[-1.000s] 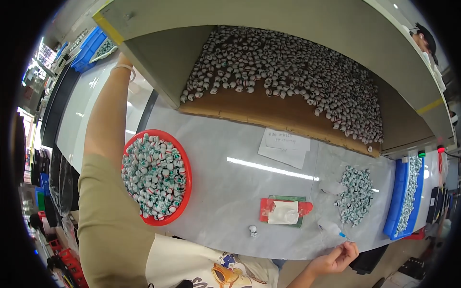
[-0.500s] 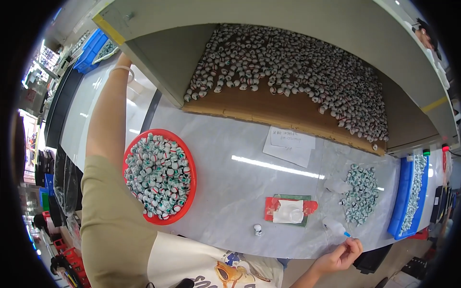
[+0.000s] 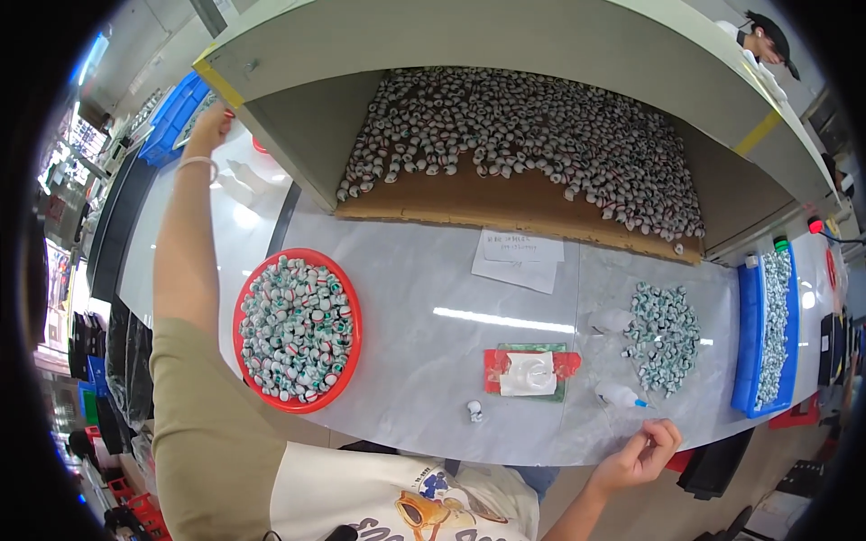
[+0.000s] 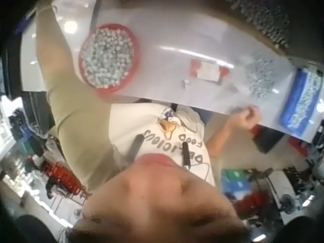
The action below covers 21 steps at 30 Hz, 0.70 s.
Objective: Assemble small plastic components and apply glue to join parts at a factory workbench.
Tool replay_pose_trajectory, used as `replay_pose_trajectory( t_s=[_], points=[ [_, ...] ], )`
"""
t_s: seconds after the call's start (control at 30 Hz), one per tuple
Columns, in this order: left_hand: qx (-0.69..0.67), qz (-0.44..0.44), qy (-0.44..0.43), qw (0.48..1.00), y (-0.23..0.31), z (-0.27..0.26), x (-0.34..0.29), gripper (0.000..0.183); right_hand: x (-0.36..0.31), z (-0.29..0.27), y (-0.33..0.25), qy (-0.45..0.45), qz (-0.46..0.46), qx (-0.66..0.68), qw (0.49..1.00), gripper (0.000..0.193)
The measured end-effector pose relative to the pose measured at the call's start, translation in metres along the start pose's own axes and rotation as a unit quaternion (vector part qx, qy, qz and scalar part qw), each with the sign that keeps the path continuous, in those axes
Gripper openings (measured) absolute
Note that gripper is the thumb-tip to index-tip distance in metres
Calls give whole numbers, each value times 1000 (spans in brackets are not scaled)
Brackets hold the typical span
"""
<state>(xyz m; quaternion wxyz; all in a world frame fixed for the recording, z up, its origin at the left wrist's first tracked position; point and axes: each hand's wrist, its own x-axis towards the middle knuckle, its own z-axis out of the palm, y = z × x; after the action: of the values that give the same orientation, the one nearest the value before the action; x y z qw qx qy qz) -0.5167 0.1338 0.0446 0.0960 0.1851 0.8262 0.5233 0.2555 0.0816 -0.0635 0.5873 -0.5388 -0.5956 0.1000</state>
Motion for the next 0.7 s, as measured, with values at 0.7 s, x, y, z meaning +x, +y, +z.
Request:
replay_pose_trajectory(
  t_s=[0.7],
  points=[
    [-356,-21,-534,766,-5,11,-520,32,-39,37,-124,-507,115,484,704,60]
  ],
)
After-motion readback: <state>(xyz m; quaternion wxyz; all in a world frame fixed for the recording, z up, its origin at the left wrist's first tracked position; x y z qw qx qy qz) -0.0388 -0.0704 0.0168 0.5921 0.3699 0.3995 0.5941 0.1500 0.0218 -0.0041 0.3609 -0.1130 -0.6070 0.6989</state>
